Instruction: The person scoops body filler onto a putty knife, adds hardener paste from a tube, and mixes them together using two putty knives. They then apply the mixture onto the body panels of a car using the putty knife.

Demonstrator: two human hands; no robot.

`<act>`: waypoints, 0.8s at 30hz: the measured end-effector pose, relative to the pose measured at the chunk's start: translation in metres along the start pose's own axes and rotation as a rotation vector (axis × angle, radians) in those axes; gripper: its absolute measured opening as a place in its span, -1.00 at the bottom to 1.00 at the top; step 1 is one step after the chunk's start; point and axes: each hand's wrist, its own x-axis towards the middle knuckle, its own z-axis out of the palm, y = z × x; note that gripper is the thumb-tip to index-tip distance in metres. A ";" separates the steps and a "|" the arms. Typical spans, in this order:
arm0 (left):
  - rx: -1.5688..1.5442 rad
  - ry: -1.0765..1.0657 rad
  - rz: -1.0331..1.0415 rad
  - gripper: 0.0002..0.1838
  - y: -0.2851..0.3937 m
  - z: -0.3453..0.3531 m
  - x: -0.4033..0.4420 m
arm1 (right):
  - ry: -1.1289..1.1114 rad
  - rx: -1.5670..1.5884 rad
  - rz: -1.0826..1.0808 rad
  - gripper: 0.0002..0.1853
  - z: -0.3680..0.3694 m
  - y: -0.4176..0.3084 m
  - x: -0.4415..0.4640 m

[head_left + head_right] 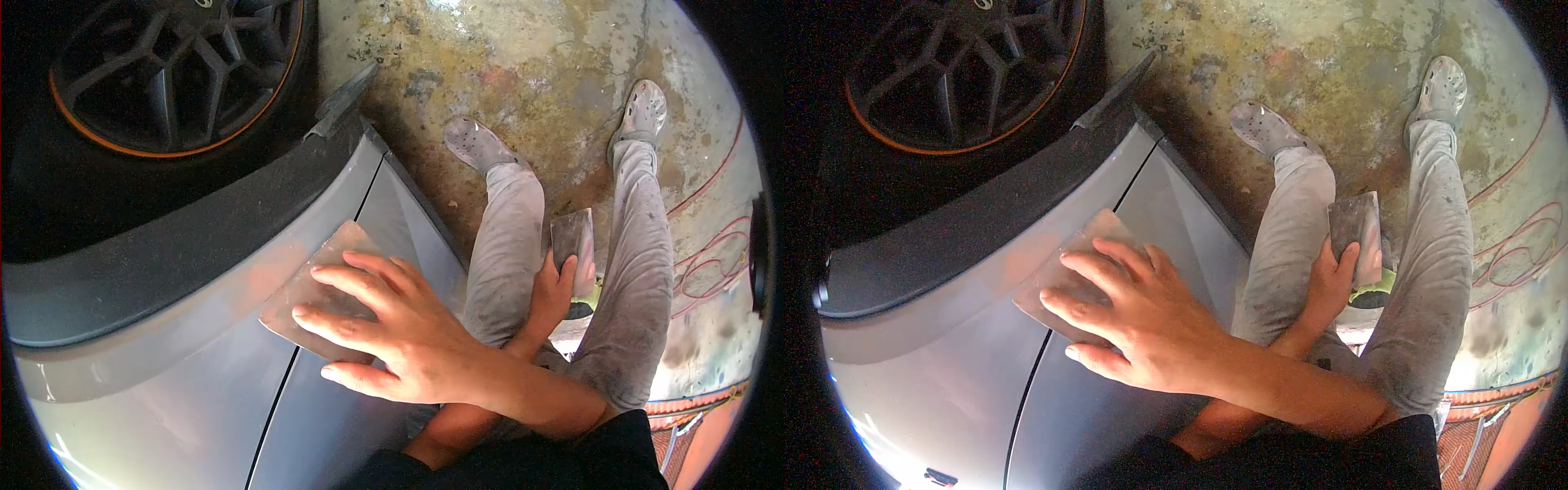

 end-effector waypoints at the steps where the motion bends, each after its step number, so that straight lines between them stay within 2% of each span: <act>1: -0.021 -0.025 -0.047 -0.39 0.012 -0.004 -0.002 | -0.008 0.010 0.001 -0.38 0.002 0.000 0.000; 4: -0.085 -0.098 -0.192 -0.21 0.037 -0.012 -0.008 | -0.057 0.027 -0.002 -0.40 0.007 -0.001 -0.003; 9: 0.040 0.057 -0.055 -0.48 -0.019 -0.005 0.011 | -0.199 0.042 -0.024 -0.40 -0.032 0.001 -0.015; 11: 0.010 0.074 0.019 -0.54 -0.038 -0.002 0.015 | -0.224 0.162 0.019 -0.38 -0.064 0.000 -0.021; 13: 0.099 0.063 0.005 -0.56 -0.027 -0.005 0.017 | -0.255 0.355 0.110 -0.31 -0.106 -0.005 -0.033; 14: 0.328 0.131 0.034 -0.54 -0.058 0.005 0.021 | -0.236 0.402 0.122 -0.24 -0.126 -0.007 -0.042; 15: 0.574 0.208 0.046 -0.53 -0.095 0.015 0.026 | -0.179 0.544 0.230 -0.21 -0.144 -0.016 -0.052; 16: 0.802 0.290 0.041 -0.51 -0.100 0.022 0.024 | -0.144 0.666 0.279 -0.17 -0.165 -0.024 -0.062; 17: 0.631 0.050 0.089 -0.47 -0.105 -0.002 0.021 | -0.103 0.788 0.325 -0.13 -0.186 -0.033 -0.073; 19: 0.445 -0.097 0.179 -0.44 -0.055 -0.016 -0.006 | -0.052 0.987 0.368 -0.04 -0.232 -0.048 -0.106; 21: 0.306 0.035 0.198 -0.43 -0.009 -0.002 -0.034 | 0.027 1.203 0.335 -0.01 -0.271 -0.082 -0.131; 22: 0.172 0.047 0.167 -0.44 0.013 0.004 -0.050 | 0.069 1.327 0.246 -0.01 -0.286 -0.105 -0.139; 24: -0.110 0.054 0.105 -0.48 0.062 0.018 -0.093 | 0.161 1.316 0.145 -0.02 -0.325 -0.148 -0.164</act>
